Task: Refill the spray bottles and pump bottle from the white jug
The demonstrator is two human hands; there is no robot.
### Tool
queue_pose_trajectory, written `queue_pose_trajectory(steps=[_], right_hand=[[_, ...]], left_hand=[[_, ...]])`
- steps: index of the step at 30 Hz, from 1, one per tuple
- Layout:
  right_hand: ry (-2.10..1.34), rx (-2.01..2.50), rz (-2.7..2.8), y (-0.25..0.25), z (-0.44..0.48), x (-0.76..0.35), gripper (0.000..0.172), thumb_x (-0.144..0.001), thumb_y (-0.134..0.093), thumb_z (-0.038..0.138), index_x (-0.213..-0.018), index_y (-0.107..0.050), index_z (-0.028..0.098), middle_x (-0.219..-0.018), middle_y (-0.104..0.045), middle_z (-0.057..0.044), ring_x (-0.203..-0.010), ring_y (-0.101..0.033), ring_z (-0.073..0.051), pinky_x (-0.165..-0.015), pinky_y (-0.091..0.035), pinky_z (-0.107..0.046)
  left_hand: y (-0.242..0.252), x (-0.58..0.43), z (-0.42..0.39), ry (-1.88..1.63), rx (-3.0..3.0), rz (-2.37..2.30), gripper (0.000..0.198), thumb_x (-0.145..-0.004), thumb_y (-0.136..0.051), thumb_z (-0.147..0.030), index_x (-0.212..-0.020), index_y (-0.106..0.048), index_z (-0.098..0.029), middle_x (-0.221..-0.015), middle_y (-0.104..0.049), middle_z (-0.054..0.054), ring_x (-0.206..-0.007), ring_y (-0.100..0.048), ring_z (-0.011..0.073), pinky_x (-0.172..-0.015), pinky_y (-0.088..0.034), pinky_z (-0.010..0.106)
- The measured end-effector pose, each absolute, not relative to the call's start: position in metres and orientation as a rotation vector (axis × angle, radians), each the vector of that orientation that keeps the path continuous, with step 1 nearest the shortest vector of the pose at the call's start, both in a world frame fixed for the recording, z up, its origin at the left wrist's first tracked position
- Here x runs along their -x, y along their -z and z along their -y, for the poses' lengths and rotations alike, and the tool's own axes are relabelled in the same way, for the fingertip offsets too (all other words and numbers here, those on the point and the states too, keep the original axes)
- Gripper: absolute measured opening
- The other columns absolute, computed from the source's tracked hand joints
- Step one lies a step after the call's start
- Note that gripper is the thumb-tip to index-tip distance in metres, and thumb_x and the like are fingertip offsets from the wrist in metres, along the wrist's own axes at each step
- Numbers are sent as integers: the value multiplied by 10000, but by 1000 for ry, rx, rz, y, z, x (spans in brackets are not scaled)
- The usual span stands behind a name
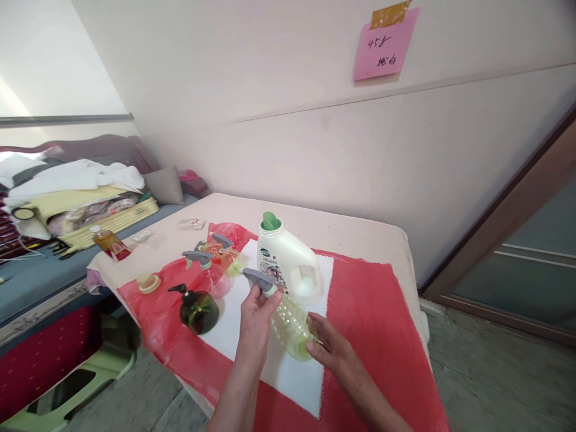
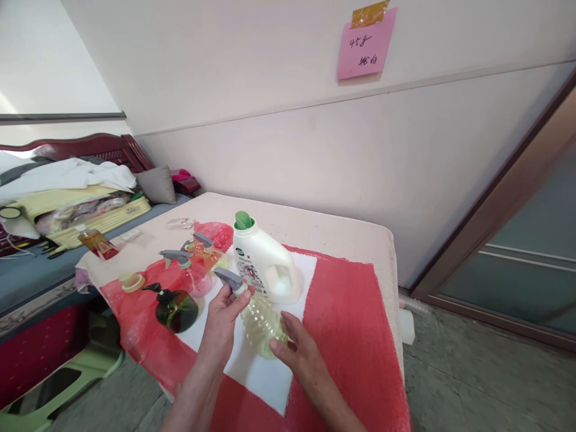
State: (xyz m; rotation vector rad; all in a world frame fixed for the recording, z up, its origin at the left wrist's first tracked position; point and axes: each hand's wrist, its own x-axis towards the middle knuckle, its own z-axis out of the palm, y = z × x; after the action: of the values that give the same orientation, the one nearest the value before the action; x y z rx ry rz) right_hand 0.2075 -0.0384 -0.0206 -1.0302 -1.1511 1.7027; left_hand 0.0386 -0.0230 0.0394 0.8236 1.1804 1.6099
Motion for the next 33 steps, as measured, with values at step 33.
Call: queue_pose_trajectory(steps=[33], right_hand=[[-1531,1312,1325,16,42,-206,386,-657,-723,478,-954,-675,237,-1068,-710,-95,-994,-651,-316,-869,-502,-458]], left_hand=[[-12,21,-3,-1696,-964,-1867,251,-622,-728,-304,-858,-675,-236,-831,-620,15,-849,-564,227,-824,-399,342]])
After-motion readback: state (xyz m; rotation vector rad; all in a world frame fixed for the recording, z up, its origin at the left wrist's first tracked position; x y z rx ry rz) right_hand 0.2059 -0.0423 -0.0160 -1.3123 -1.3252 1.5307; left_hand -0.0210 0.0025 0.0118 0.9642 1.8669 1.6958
